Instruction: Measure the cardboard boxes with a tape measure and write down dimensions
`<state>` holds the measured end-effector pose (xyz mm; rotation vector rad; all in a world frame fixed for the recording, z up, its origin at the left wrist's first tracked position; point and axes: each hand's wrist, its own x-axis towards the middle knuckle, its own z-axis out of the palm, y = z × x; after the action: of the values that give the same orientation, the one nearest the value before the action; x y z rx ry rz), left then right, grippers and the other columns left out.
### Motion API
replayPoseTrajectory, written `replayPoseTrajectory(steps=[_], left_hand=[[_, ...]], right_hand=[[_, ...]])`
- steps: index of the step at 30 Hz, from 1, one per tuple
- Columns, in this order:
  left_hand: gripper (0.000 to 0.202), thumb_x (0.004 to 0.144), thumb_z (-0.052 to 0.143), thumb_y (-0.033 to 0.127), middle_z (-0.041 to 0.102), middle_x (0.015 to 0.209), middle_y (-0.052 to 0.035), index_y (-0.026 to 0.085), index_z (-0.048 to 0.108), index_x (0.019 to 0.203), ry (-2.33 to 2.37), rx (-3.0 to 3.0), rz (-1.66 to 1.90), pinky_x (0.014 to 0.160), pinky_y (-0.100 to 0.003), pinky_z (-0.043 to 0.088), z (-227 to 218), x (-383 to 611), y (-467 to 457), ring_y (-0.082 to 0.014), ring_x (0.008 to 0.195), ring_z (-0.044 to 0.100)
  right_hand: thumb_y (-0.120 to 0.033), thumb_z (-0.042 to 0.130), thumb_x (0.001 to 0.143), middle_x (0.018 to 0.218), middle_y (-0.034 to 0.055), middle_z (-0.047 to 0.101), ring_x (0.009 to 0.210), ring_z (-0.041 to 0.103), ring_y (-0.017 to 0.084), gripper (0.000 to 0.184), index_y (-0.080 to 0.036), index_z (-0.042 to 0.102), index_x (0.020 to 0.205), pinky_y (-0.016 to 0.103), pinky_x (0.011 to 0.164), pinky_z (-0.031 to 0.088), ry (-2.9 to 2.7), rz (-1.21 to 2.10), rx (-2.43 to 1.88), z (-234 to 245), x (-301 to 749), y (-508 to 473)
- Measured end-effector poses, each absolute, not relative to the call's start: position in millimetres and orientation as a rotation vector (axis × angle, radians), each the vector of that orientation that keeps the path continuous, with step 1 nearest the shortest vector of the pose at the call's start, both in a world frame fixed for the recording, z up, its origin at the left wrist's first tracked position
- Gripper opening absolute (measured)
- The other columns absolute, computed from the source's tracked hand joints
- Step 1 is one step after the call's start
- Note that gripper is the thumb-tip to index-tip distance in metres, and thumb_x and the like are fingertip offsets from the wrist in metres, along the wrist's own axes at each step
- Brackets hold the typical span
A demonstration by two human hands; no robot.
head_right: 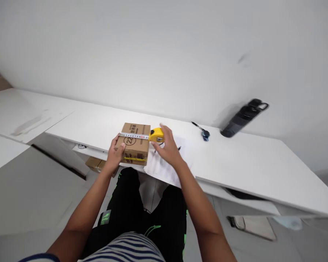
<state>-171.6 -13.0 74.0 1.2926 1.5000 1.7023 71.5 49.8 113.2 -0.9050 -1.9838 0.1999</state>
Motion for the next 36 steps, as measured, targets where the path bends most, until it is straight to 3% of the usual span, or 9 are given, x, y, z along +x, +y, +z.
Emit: replayPoseTrajectory(steps=[3,9,15,17,21,23,25,30,36], left_hand=[[0.053,0.089,0.055,0.044,0.046,0.148,-0.0092,0.026,0.049,0.139,1.531,1.38,1.602,0.113,-0.043,0.035,77,-174,-15,-0.0277,0.136,0.043],[0.068,0.085,0.062,0.044,0.022,0.161,-0.0079,0.028,0.037,0.147,1.775,1.75,1.794,0.12,-0.053,0.012,118,-157,-47,-0.0311,0.15,0.009],[0.077,0.086,0.054,0.061,0.037,0.153,-0.012,0.029,0.027,0.15,1.175,1.556,1.851,0.112,-0.045,0.038,103,-89,-105,-0.0298,0.141,0.037],[0.069,0.083,0.054,0.065,0.055,0.139,-0.0131,0.028,0.046,0.14,1.064,1.494,1.591,0.1,-0.043,0.05,82,-76,-113,-0.0302,0.124,0.056],[0.043,0.084,0.059,0.057,0.073,0.101,-0.009,0.022,0.068,0.108,1.17,1.463,1.327,0.081,-0.04,0.057,60,-74,-103,-0.0263,0.091,0.069],[0.038,0.083,0.063,0.049,0.072,0.105,-0.0083,0.021,0.068,0.108,1.199,1.613,1.128,0.085,-0.039,0.056,67,-74,-87,-0.0255,0.094,0.068],[0.036,0.08,0.067,0.042,0.071,0.111,-0.0076,0.022,0.067,0.11,1.173,1.86,0.914,0.092,-0.039,0.052,81,-68,-70,-0.025,0.101,0.066],[0.043,0.075,0.069,0.05,0.071,0.106,-0.0062,0.024,0.067,0.109,1.121,2.212,0.67,0.093,-0.041,0.047,119,-32,-23,-0.0262,0.1,0.064],[0.048,0.08,0.06,0.058,0.07,0.094,-0.0053,0.017,0.064,0.106,1.185,1.747,0.906,0.07,-0.03,0.049,115,4,81,-0.0202,0.083,0.063]], right_hand=[[-0.039,0.058,0.089,0.125,0.0119,0.051,0.119,0.052,0.026,0.049,-0.025,0.046,0.134,0.049,0.102,0.045,-2.049,0.36,-0.792,117,74,71],[-0.036,0.056,0.09,0.128,0.0118,0.047,0.124,0.047,0.028,0.05,-0.028,0.043,0.137,0.051,0.104,0.042,-2.047,0.342,-0.696,156,32,57],[-0.037,0.026,0.099,0.143,0.0202,0.039,0.126,0.05,0.028,0.06,-0.023,0.001,0.151,0.048,0.094,0.052,-1.757,0.559,-0.826,109,40,-42],[-0.041,0.017,0.1,0.147,0.0181,0.039,0.137,0.04,0.028,0.058,-0.025,-0.004,0.152,0.051,0.103,0.045,-1.838,0.558,-0.798,87,54,-74],[-0.049,0.017,0.1,0.149,0.0096,0.041,0.143,0.03,0.03,0.054,-0.034,0.02,0.151,0.058,0.113,0.027,-2.097,0.317,-0.855,70,103,-72],[-0.042,0.026,0.101,0.138,0.0117,0.052,0.131,0.046,0.032,0.047,-0.031,0.037,0.145,0.056,0.107,0.035,-2.132,0.147,-1.034,71,134,-33],[-0.029,0.032,0.101,0.114,0.0139,0.065,0.101,0.063,0.027,0.047,-0.021,0.039,0.146,0.043,0.088,0.048,-2.275,0.094,-1.306,71,158,20],[-0.005,0.048,0.088,0.103,0.0099,0.068,0.081,0.064,0.02,0.052,-0.021,0.048,0.138,0.031,0.075,0.044,-2.794,-0.086,-1.366,61,173,120],[-0.03,0.036,0.098,0.085,0.0091,0.07,0.074,0.063,0.02,0.032,-0.015,0.061,0.11,0.029,0.067,0.042,-2.069,-0.036,-1.639,45,215,156]])
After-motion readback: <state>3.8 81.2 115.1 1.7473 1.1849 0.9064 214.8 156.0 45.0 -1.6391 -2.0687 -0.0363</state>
